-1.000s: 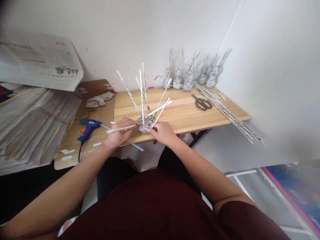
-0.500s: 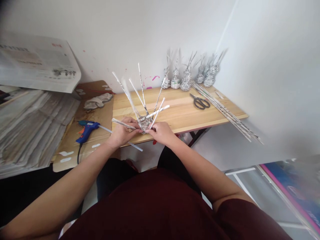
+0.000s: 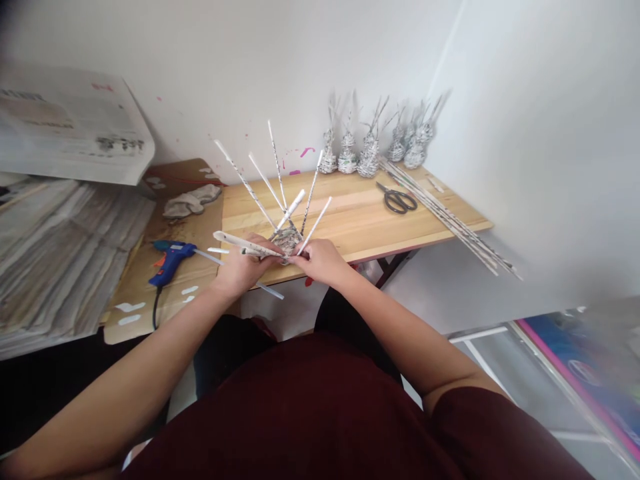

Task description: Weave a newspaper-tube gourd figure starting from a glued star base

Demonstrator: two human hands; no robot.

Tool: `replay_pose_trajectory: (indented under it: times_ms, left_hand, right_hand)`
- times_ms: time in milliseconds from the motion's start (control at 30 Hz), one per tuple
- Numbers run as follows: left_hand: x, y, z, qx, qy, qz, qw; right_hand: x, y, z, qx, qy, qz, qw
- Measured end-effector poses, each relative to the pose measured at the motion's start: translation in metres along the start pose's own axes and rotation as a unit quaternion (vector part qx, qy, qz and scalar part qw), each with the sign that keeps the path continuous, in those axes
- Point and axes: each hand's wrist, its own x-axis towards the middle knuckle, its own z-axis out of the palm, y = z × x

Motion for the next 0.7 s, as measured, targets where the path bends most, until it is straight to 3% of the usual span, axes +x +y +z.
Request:
replay_pose_trajectory:
  times_ms: [200,500,700]
  left_hand:
    - [-0.004,0.001,-0.001,-0.046,-0.043,-0.046,0.997]
    - [0.005,-0.004,0.001,-0.148,-0.034,-0.099,0.983]
    - [0.008,-0.007,-0.001,-0.163,-0.036,-0.09,0.982]
  right_hand:
    - [0.0,-0.001,-0.001,0.03,-0.013,0.024,0.999]
    - [0.0,-0.003,-0.005,0.078,-0.001,0.044,0.996]
    - [0.002,-0.004,-0.006,0.095,-0.004,0.05,0.994]
